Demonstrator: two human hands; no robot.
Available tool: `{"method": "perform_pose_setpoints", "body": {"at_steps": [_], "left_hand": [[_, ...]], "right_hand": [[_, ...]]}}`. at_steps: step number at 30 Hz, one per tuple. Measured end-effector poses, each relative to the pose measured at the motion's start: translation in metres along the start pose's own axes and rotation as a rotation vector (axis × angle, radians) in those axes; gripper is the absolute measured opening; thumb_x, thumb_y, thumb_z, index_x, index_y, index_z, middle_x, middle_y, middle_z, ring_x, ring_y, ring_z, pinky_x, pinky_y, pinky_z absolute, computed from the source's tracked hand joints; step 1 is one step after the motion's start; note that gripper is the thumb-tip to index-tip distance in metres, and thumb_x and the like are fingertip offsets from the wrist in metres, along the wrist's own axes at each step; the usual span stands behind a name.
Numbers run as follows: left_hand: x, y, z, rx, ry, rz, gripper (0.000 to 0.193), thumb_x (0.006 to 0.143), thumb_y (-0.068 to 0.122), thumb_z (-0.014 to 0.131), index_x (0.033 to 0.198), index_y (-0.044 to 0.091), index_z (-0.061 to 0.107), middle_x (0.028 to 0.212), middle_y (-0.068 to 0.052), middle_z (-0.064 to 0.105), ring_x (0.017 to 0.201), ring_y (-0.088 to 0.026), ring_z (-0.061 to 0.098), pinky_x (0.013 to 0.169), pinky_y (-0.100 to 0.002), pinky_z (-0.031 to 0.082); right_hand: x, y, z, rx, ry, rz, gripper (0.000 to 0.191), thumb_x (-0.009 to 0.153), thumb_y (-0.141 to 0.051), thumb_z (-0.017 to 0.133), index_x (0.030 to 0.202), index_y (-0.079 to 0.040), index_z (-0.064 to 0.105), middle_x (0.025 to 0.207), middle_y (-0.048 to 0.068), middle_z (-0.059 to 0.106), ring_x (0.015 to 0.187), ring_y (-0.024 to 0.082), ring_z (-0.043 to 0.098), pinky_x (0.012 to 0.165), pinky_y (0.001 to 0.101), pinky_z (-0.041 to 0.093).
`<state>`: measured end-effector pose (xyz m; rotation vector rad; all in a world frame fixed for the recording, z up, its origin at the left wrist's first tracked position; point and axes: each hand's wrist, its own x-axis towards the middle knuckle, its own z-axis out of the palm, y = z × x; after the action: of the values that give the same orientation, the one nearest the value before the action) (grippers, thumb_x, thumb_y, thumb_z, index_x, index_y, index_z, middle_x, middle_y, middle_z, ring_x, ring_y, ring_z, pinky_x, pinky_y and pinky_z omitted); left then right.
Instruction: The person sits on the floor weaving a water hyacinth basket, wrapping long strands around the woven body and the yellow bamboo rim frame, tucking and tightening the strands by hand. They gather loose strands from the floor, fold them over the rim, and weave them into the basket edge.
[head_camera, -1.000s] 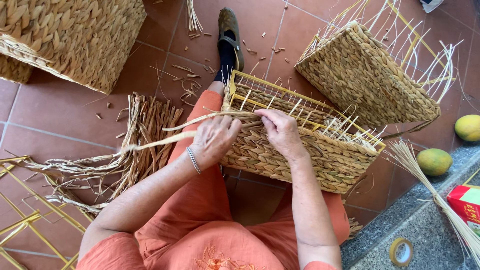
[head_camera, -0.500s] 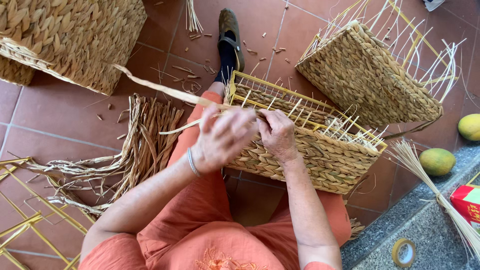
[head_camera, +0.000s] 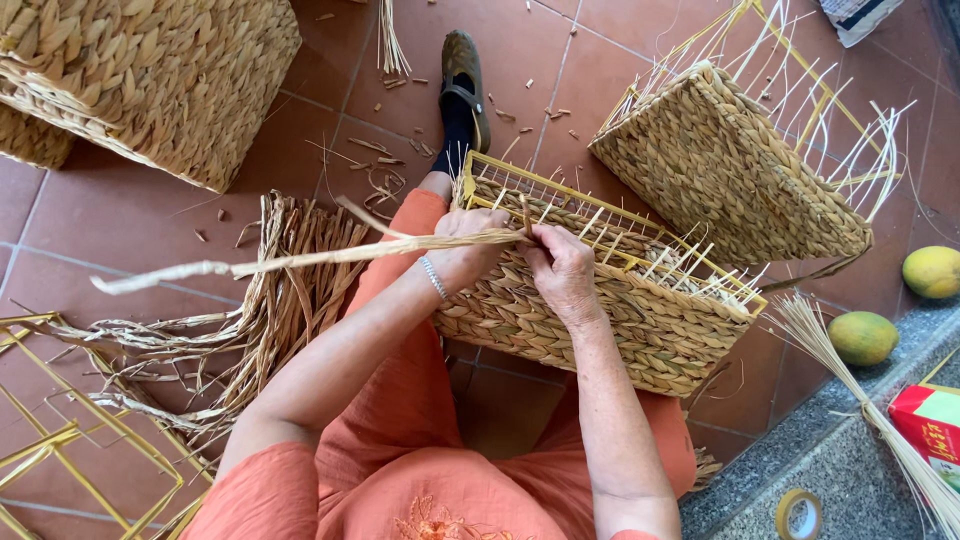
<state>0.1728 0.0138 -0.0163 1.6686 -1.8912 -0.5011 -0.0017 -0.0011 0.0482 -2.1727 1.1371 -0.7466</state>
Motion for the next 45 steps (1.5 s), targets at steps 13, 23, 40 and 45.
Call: {"method": "perform_pose_setpoints", "body": {"at_steps": [13,23,40,45], "left_hand": [[-0.055,0.003,-0.009,-0.25,0.216,0.216,0.009,0.09,0.009,0.07,0.096,0.006,0.064,0.077,-0.009,0.069,0.067,-0.031,0.068,0.057,-0.042,0.054],[-0.049,0.004,-0.036,0.013,0.16,0.404,0.029,0.081,0.006,0.07,0.108,0.009,0.062,0.096,-0.008,0.062,0.097,-0.027,0.061,0.083,-0.043,0.052],[-0.041,-0.057,-0.065,-0.041,0.242,0.088,0.017,0.086,0.03,0.079,0.087,0.017,0.068,0.087,-0.004,0.064,0.087,-0.029,0.062,0.076,-0.044,0.049],[-0.058,-0.034,-0.071,0.053,0.297,0.194,0.016,0.094,0.021,0.078,0.097,0.011,0.065,0.097,-0.006,0.063,0.098,-0.027,0.057,0.087,-0.045,0.047]], "right_hand": [[-0.005,-0.001,0.008,0.088,0.016,0.154,0.028,0.086,-0.007,0.084,0.111,-0.007,0.073,0.085,0.007,0.073,0.071,0.012,0.068,0.061,0.0249,0.058],[0.009,0.002,0.028,-0.256,0.058,-0.172,0.013,0.088,-0.005,0.081,0.097,-0.012,0.077,0.092,0.004,0.077,0.083,0.018,0.074,0.074,0.0298,0.062],[0.002,0.008,0.046,-0.347,0.331,-0.173,0.008,0.091,-0.014,0.081,0.09,-0.01,0.075,0.086,0.004,0.075,0.072,0.015,0.069,0.063,0.0292,0.056],[0.006,0.023,0.066,-0.424,0.363,-0.193,0.012,0.094,-0.006,0.082,0.095,-0.003,0.07,0.089,0.011,0.068,0.065,0.015,0.067,0.052,0.0203,0.056]]}}
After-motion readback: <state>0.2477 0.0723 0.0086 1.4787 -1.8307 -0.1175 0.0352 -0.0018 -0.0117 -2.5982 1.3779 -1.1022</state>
